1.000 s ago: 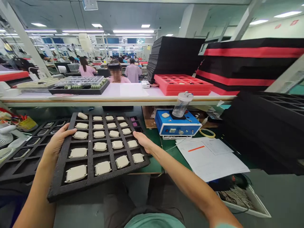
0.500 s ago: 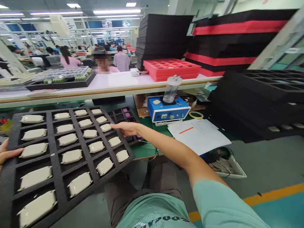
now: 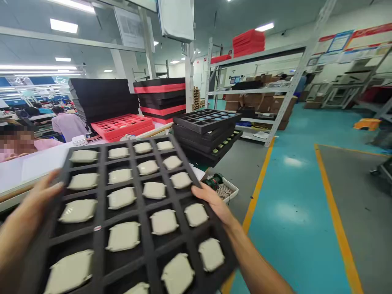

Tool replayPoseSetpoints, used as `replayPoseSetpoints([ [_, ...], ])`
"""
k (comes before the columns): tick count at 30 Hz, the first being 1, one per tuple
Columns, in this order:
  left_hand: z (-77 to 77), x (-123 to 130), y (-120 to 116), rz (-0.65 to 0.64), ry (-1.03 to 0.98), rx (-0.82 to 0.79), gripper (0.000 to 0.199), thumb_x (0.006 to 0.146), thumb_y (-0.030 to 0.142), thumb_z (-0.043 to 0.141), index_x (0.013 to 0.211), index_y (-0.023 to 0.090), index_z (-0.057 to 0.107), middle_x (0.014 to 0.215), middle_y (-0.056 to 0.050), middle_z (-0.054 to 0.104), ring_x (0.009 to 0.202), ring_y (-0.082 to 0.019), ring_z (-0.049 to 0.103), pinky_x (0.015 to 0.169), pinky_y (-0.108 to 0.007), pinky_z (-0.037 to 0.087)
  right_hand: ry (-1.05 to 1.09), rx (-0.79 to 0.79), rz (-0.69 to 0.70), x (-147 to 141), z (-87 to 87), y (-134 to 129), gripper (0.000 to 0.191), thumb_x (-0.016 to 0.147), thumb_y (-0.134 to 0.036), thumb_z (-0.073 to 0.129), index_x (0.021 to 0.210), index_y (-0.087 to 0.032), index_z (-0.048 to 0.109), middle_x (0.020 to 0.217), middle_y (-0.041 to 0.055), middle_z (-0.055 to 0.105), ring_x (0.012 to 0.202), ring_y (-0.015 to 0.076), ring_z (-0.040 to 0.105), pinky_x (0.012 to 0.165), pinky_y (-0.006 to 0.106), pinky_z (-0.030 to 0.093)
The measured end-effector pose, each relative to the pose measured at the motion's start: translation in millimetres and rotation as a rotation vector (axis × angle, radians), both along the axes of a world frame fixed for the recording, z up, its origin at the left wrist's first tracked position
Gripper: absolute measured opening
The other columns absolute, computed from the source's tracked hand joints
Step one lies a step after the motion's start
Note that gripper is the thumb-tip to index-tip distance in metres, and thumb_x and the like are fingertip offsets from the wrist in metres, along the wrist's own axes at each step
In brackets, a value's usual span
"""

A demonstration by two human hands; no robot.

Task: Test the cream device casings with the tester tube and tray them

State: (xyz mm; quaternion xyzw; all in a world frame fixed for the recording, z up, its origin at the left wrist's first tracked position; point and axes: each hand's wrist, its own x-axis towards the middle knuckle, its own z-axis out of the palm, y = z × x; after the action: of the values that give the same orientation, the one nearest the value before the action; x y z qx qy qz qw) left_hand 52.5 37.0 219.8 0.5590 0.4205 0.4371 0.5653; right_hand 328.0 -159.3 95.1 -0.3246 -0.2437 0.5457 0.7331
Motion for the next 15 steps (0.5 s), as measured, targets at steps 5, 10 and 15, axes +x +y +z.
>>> replayPoseSetpoints([
  [5, -24.4, 151, 15, -0.401, 0.072, -0.227, 0.043, 0.086, 0.048, 0.063, 0.115, 0.018, 0.072, 0.089, -0.01, 0.082, 0.072, -0.03, 0.079, 0.066, -0.041, 0.065, 0.0, -0.266, -0.36, 56, -13.9, -97, 0.054, 0.087, -0.044, 0.076, 0.139, -0.03, 0.065, 0.123, 0.0106, 0.079, 0.11, 0.0335, 0.078, 0.1, 0.049, 0.062],
  [10, -67.2, 286, 16, -0.565, 0.271, -0.061, 0.035, 0.08, 0.045, 0.066, 0.1, 0.017, 0.072, 0.074, -0.01, 0.077, 0.061, -0.03, 0.074, 0.056, -0.041, 0.062, -0.012, -0.446, -0.65, 83, -37.6, -142, 0.058, 0.075, -0.048, 0.083, 0.131, -0.04, 0.07, 0.126, 0.0102, 0.077, 0.12, 0.036, 0.073, 0.101, 0.051, 0.063],
  [15, -74.4, 364, 28, -0.566, 0.431, 0.429, 0.053, 0.086, 0.046, 0.065, 0.13, 0.018, 0.061, 0.116, -0.017, 0.076, 0.108, -0.036, 0.074, 0.086, -0.047, 0.062, -0.062, -0.547, -0.833, 108, -86.2, -167, 0.058, 0.066, -0.059, 0.078, 0.122, -0.063, 0.066, 0.123, 0.0049, 0.078, 0.127, 0.0355, 0.067, 0.082, 0.047, 0.071],
])
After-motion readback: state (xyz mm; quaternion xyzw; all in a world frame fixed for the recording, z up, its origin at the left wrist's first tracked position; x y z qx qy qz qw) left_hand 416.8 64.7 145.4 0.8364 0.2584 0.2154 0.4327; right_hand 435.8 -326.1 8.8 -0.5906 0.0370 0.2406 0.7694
